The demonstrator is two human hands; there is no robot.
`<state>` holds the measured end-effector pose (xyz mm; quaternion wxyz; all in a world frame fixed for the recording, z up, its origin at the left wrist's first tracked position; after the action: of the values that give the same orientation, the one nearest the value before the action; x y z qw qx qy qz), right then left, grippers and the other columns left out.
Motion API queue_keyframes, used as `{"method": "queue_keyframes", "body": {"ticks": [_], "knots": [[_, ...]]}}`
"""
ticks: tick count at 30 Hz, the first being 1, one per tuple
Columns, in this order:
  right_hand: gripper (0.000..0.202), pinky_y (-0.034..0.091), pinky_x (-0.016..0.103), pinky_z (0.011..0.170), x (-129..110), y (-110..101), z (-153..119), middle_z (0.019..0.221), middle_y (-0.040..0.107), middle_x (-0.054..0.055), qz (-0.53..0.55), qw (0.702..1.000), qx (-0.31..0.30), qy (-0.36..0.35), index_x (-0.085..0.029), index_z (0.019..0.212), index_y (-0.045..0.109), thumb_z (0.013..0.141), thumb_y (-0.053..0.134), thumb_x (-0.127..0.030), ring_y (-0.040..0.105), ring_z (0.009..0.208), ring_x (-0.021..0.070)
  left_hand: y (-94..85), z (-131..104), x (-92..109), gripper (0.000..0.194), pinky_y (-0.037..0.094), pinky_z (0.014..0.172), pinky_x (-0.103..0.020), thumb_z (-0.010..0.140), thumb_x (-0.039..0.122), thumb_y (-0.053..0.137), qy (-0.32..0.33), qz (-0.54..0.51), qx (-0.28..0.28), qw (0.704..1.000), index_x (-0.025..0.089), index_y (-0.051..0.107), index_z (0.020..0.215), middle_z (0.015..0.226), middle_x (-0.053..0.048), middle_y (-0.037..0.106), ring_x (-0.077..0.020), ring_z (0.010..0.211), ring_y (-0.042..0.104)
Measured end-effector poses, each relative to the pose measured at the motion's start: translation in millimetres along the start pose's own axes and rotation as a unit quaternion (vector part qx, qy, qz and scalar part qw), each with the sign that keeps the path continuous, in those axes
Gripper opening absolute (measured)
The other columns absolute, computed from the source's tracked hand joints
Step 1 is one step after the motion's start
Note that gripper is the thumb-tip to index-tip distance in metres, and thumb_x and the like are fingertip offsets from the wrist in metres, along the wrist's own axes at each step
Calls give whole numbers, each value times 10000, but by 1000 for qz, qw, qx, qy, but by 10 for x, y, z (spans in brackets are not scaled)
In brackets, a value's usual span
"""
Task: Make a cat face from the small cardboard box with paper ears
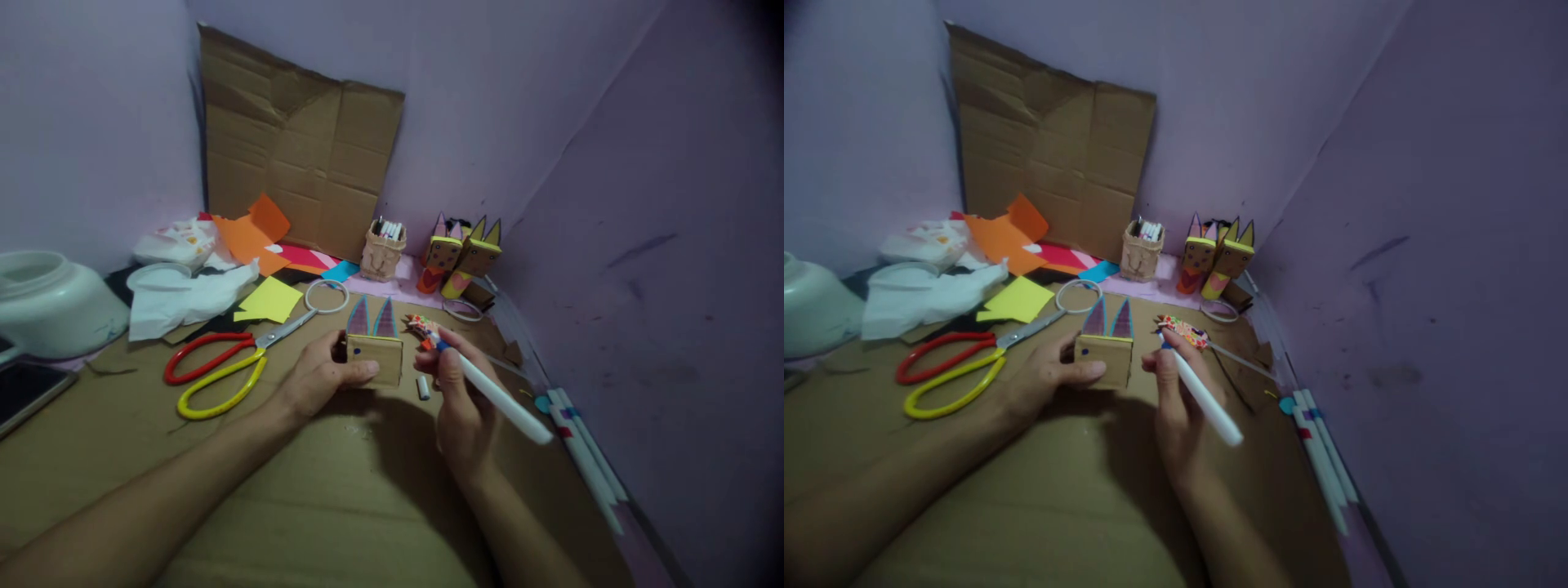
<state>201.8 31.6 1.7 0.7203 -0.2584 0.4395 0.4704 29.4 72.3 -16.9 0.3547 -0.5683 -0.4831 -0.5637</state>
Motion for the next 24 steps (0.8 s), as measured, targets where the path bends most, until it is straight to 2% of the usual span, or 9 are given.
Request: {"method": "queue_keyframes", "body": {"ticks": [3,5,10,15,24], "knots": [[210,446,233,455,-62,-22,-16,544,588,-34,23,1000,1,-20,-203,890,722,884,609,-380,554,484,119,-18,7,-20,596,496,870,-441,595,342,794,-4,3,10,1000,122,614,1118,1089,-125,717,-309,966,661],[182,412,224,424,-61,12,-37,509,555,-46,24,999,-26,-14,-198,828,707,868,629,-357,509,440,107,-26,11,-28,586,495,874,-441,589,341,799,-6,5,12,1000,125,621,1103,1077,-122,720,-306,958,664],[109,447,237,452,12,111,-85,587,616,-36,30,994,-106,13,-212,835,637,880,609,-307,551,474,119,-37,23,-49,545,496,876,-439,595,345,809,-5,14,13,1000,137,629,1066,1031,-107,723,-309,960,663],[111,482,255,518,29,119,-78,610,632,-34,-2,995,-102,-9,-216,805,584,892,596,-285,593,526,130,-49,33,-74,531,501,875,-449,602,360,813,1,22,14,1000,143,619,1047,1022,-104,717,-317,972,661],[139,476,249,503,41,131,-68,596,615,-39,-34,993,-111,-34,-216,810,572,908,576,-315,589,515,131,-44,36,-62,534,509,863,-446,596,361,807,4,21,11,1000,139,623,1047,1029,-107,719,-318,969,664]]}}
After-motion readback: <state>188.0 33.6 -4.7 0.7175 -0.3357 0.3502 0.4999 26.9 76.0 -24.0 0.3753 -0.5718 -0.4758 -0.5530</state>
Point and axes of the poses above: each hand's wrist, its own z-axis towards the middle knuckle, its own y-axis out of the palm, x = y × z, the point moved 5 cm from there along z, towards the middle knuckle
